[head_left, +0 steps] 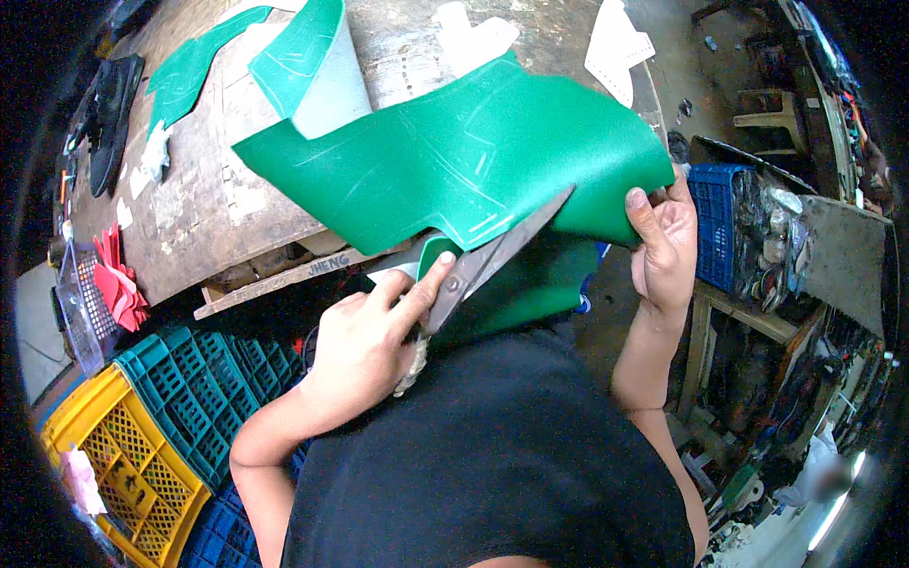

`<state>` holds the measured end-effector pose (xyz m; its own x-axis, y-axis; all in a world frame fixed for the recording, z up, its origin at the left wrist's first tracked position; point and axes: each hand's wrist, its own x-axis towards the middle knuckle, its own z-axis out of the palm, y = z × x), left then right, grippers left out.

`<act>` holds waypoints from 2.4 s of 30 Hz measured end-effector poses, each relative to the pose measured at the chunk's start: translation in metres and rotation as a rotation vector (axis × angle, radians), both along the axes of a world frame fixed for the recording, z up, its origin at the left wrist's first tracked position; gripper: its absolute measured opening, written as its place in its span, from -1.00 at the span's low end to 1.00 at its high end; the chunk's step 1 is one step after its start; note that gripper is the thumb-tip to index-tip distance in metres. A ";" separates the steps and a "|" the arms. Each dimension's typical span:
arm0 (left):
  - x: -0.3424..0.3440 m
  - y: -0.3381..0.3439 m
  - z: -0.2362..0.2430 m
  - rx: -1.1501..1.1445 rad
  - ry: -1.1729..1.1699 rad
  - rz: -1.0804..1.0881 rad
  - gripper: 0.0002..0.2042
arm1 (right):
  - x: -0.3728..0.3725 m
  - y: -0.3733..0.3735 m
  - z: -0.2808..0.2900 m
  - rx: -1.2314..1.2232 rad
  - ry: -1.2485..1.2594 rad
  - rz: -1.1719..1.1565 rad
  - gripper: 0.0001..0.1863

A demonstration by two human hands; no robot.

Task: The person traces a pattern onto a green sheet using a white template and a pencil, then cuts the sheet along the traced lines with shears. The cut piece is placed on the table, and the person handles a white roll and some paper templates.

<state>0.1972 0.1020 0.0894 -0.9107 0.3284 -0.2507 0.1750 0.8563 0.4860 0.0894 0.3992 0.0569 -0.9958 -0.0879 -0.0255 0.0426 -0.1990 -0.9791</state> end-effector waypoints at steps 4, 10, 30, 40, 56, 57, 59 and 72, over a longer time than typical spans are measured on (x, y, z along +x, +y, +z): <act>-0.002 0.005 -0.011 0.051 0.127 0.032 -0.16 | 0.000 -0.001 0.001 -0.079 -0.028 -0.017 -0.67; -0.001 0.006 -0.019 0.089 0.121 0.056 -0.16 | 0.007 -0.004 0.000 -0.081 -0.009 -0.021 -0.64; 0.031 0.006 -0.023 0.058 0.102 0.123 -0.15 | 0.037 0.013 -0.001 0.086 -0.467 0.324 -0.47; 0.034 0.033 -0.034 0.331 0.107 0.356 -0.20 | 0.051 -0.013 -0.002 0.139 -0.366 0.299 -0.60; 0.032 0.027 -0.037 0.396 0.007 0.335 -0.18 | 0.054 -0.018 0.012 0.141 -0.347 0.142 -0.65; 0.032 0.025 -0.037 0.397 0.000 0.326 -0.18 | 0.051 -0.016 0.014 0.134 -0.343 0.144 -0.64; 0.030 0.019 -0.036 0.384 0.026 0.287 -0.20 | 0.045 -0.013 0.016 0.098 -0.347 0.122 -0.63; -0.017 -0.001 -0.032 0.257 0.215 -0.014 -0.33 | 0.038 0.012 0.016 0.161 -0.084 0.166 -0.65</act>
<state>0.1802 0.1010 0.0577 -0.9285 0.3693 0.0394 0.3082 0.7070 0.6366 0.1272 0.4116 0.0733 -0.9617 -0.2387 -0.1346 0.1444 -0.0241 -0.9892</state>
